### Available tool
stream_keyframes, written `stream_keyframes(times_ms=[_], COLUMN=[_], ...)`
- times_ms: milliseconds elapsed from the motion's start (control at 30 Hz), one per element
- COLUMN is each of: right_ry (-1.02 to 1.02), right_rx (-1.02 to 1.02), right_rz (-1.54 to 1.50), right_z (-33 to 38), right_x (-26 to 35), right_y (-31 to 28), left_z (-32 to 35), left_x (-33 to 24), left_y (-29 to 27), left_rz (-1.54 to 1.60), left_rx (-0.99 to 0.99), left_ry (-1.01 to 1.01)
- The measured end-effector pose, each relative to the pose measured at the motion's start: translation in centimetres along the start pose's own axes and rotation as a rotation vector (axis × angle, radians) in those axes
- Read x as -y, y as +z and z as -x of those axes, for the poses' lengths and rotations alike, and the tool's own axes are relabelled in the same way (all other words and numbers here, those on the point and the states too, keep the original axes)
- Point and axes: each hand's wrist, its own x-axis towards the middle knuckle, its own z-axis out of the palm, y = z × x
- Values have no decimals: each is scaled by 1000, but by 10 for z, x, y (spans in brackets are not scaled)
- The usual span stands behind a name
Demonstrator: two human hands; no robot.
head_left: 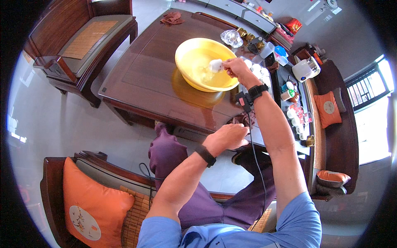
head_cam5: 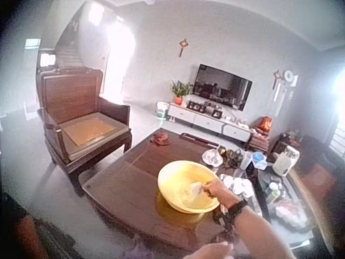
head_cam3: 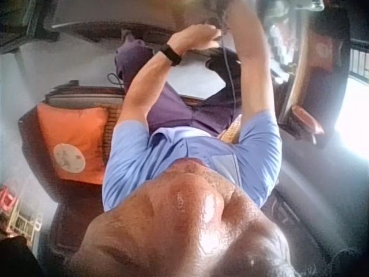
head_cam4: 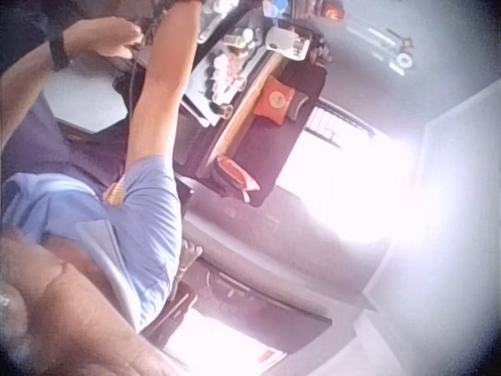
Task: The person washes white tea cups in a yellow bowl of water, wipes each cup with a brown cloth, and places them onto a metal tray and a black tea tray.
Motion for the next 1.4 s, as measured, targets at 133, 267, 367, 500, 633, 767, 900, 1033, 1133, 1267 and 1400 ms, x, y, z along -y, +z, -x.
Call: stream_keyframes(times_ms=[133, 267, 367, 500, 633, 767, 900, 1033, 1133, 1267, 1400], right_ry=[136, 34, -103, -318, -331, -331, -364, -416, -443, -275, -268], right_rx=[-23, 92, 152, 82, 1, -38, 6, -107, -214, -112, -152], right_rz=[-660, -230, 450, 1010, 1128, 1130, 1133, 1273, 1182, 1146, 1199], right_z=[14, 9, -3, -8, -5, 1, 5, -3, -4, 1, -4], right_x=[10, 2, -14, -28, -21, -14, -13, -24, -29, -14, -25], right_y=[7, 8, 15, 28, 38, 35, 34, 32, 28, 30, 15], left_z=[1, 1, -1, -6, -5, -5, -6, -8, -9, -8, -11], left_x=[3, 6, 7, 6, 6, 5, 2, 2, 5, 7, 3], left_y=[-1, 2, 6, 11, 9, 9, 8, 10, 13, 14, 13], left_rz=[-13, -29, -20, -17, -21, -31, -39, -40, -44, -57, -48], left_rx=[26, 15, -9, -23, -34, -39, -25, -26, -27, -30, -30], left_ry=[-19, 0, 15, 25, 18, 14, 0, 6, 18, 0, 14])
